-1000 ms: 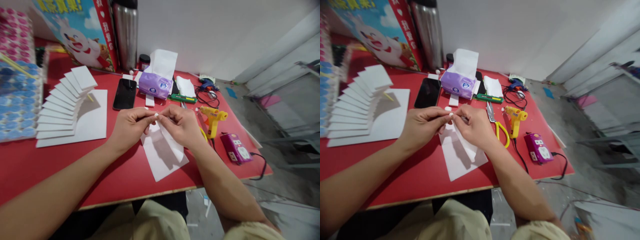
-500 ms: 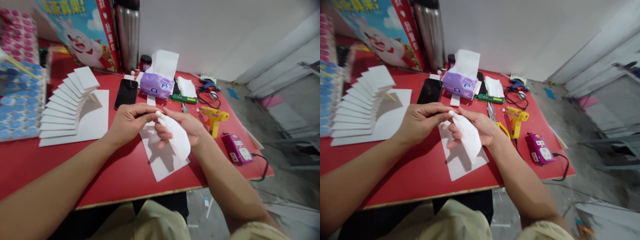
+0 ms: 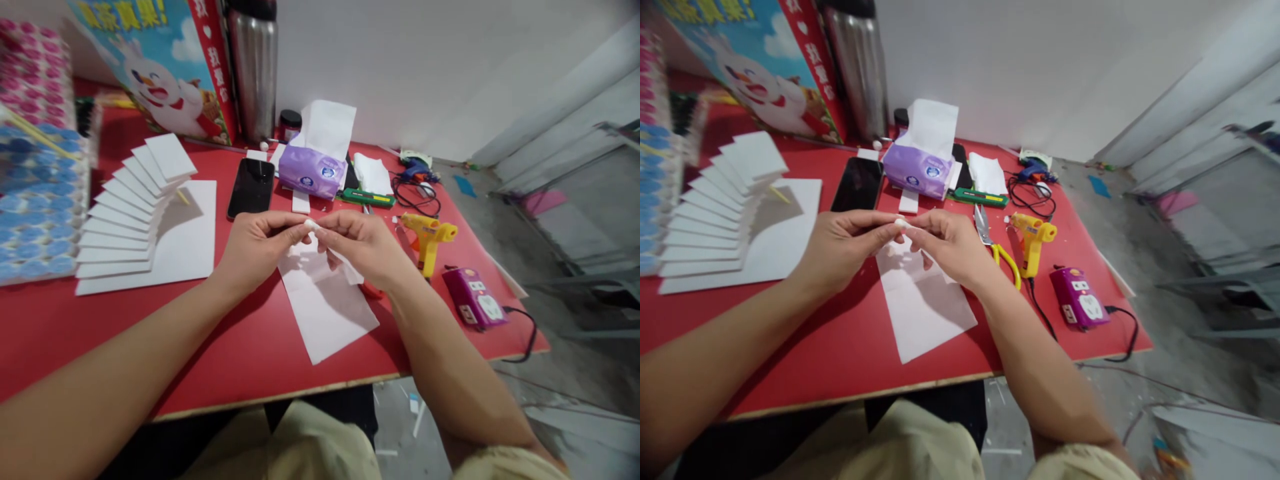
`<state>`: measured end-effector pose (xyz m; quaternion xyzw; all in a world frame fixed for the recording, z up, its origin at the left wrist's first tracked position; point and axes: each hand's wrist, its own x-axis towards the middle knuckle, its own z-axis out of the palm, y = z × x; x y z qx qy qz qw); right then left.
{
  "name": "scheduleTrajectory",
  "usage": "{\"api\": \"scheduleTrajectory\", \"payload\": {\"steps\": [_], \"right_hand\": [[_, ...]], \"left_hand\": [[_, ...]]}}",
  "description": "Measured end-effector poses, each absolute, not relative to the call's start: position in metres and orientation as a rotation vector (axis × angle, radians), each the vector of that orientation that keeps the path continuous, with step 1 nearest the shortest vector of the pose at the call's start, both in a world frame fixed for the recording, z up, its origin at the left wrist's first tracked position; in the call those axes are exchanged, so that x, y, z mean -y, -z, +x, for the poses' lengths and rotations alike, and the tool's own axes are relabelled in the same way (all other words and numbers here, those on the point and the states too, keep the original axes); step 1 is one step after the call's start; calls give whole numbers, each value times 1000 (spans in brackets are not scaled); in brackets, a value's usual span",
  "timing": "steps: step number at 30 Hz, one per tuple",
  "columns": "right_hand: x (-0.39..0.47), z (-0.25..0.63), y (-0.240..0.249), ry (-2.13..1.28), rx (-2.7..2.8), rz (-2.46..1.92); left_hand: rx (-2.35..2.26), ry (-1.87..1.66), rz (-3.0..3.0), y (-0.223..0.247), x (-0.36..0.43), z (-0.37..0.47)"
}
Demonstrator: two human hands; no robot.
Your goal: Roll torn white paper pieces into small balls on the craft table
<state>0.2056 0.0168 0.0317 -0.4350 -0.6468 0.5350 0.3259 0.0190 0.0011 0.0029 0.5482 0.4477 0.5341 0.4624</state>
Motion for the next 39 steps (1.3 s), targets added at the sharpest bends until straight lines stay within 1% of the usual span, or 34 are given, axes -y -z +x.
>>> {"api": "scheduleTrajectory", "payload": {"steps": [5,7,11,15,18,21,24,27,29,31,34,39], "right_hand": [[-4,196,-28,-845,1772,-1283],[0,193,-28,-751,1801,-1266],[1,191,-28,-913,1785,-1170],[1,189,-30,-1039,1686,-1139],[0,186,-32,-1094,1594,-1144],[-1,187,-33,-1136,1537,-1149],[-2,189,-35,-1114,1550,-1162],[-4,193,-36,-1103,1603,-1160],[-6,196,-36,-1141,1655,-1131],[-8,198,-36,-1169,1701,-1100],[-8,200,-34,-1144,1756,-1081],[-2,195,-32,-1008,1800,-1119]], "left_hand": [[-1138,-1389,1394,2,4,26],[-1177,-1454,1470,3,7,27],[-1235,-1582,1712,4,9,26],[-1244,-1674,2099,7,9,24],[-1251,-1642,2345,9,10,24],[-1249,-1595,2471,9,12,25],[-1201,-1584,2378,8,13,26],[-1130,-1530,1966,3,11,26],[-1095,-1442,1659,0,9,25],[-1063,-1345,1482,-4,6,23],[-1034,-1301,1448,-5,3,22],[-1043,-1392,1546,-1,4,23]]}}
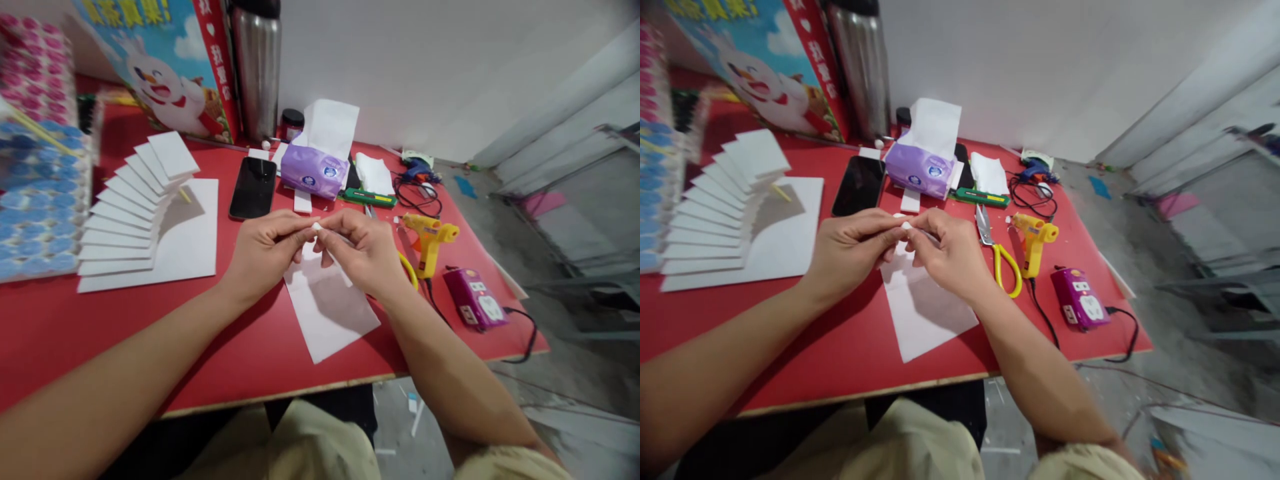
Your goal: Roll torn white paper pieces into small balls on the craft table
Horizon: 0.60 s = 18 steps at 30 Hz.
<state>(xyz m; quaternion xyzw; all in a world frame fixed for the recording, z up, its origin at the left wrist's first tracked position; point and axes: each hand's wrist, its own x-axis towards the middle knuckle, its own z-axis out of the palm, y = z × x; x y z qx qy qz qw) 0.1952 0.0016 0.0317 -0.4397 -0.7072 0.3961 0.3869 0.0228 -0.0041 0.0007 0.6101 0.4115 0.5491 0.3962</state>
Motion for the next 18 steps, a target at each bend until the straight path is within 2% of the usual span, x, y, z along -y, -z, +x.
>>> {"api": "scheduleTrajectory", "payload": {"steps": [4,9,13,18], "right_hand": [[-2,194,-36,-1187,1660,-1112],[-18,207,-43,-1867,1331,-1092],[-29,213,-37,-2257,1159,-1050],[-26,211,-34,-2470,975,-803]], "left_hand": [[-1057,-1455,1629,0,6,23],[-1147,-1461,1628,-8,3,20],[-1063,-1399,1591,-12,2,18],[-1015,-1353,1625,-11,-1,16]]}}
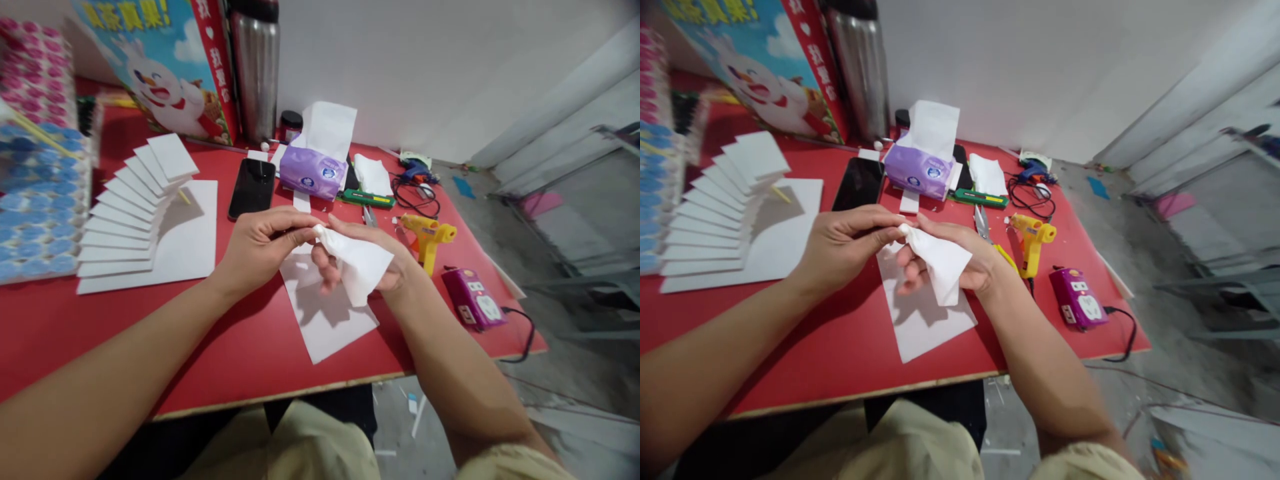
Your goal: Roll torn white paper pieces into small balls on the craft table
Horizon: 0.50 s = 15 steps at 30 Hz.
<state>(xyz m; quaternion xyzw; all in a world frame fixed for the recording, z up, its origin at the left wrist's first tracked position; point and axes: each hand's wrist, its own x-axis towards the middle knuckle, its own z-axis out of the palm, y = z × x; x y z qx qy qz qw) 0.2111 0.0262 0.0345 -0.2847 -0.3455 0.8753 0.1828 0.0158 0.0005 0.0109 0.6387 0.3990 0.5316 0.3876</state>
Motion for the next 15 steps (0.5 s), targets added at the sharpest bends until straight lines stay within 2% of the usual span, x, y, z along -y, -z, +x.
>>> {"api": "scheduleTrajectory", "payload": {"steps": [4,7,15], "right_hand": [[-23,211,-40,-2402,922,-852],[-21,211,-39,-2201,1084,-936],[-9,199,-35,-1122,1670,-1277]], "left_hand": [[-1037,-1340,1626,-10,-2,15],[-1051,-1361,1586,-9,-1,17],[-1185,-1384,1362,-1,3,26]]}}
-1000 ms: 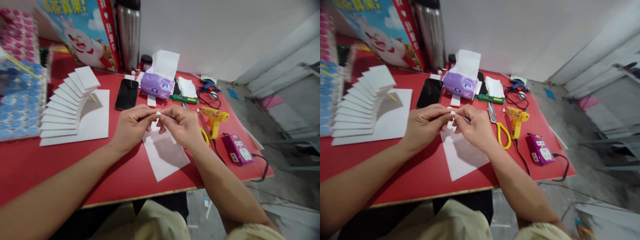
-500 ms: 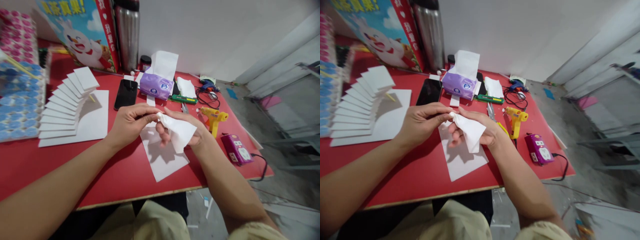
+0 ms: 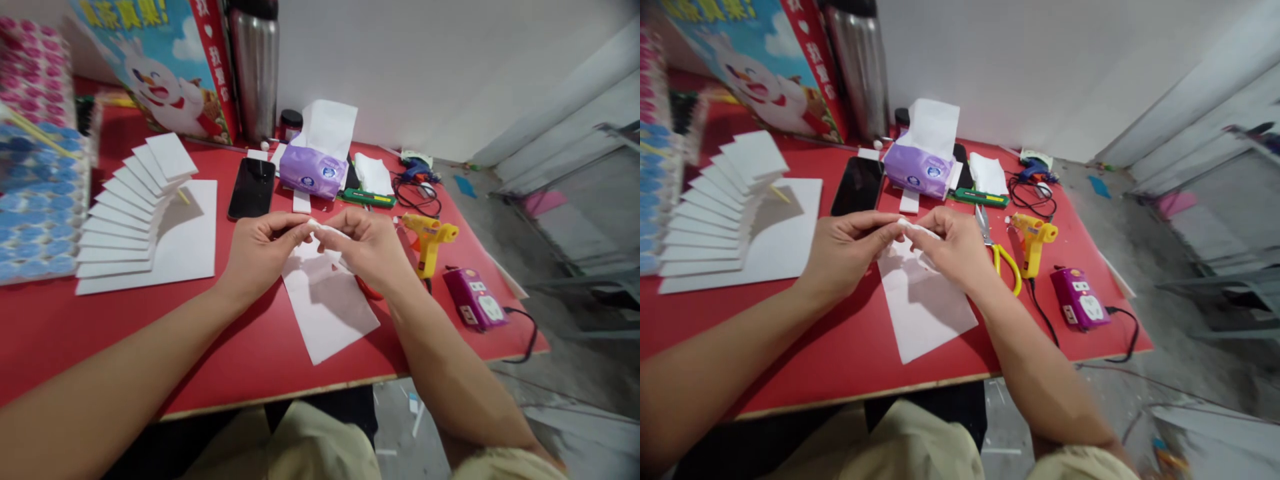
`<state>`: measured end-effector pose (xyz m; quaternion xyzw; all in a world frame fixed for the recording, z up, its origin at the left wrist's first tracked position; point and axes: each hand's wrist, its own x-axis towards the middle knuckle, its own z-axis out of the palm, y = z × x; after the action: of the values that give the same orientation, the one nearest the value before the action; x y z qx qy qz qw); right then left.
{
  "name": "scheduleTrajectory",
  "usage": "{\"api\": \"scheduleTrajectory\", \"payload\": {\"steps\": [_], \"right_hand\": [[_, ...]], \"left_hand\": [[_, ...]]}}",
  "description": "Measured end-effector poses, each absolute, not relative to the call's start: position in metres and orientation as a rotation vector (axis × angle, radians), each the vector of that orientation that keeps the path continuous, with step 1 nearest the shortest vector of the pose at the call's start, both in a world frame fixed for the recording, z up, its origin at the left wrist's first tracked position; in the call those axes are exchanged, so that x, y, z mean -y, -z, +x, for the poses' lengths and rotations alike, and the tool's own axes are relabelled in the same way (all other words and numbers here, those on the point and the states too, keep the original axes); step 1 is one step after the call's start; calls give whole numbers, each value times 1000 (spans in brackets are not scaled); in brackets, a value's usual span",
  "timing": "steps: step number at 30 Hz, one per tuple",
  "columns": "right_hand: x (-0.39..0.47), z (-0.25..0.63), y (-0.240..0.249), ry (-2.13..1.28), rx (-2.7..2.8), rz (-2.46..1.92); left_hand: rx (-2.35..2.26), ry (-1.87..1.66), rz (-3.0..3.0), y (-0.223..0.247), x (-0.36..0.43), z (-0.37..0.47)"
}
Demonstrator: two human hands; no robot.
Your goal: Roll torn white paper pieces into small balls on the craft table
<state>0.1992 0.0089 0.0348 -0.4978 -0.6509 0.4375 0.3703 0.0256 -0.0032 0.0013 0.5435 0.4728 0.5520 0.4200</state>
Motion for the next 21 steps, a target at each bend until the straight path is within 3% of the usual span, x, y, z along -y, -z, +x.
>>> {"api": "scheduleTrajectory", "payload": {"steps": [5,12,21], "right_hand": [[1,191,-32,-825,1793,-1282],[3,184,-33,-1223,1509,-1188],[0,187,-35,-1223,1441,-1218]], "left_hand": [[-1262,-1444,1376,1,10,31],[-1263,-1581,1891,4,13,30],[-1124,-1629,2102,9,12,29]]}}
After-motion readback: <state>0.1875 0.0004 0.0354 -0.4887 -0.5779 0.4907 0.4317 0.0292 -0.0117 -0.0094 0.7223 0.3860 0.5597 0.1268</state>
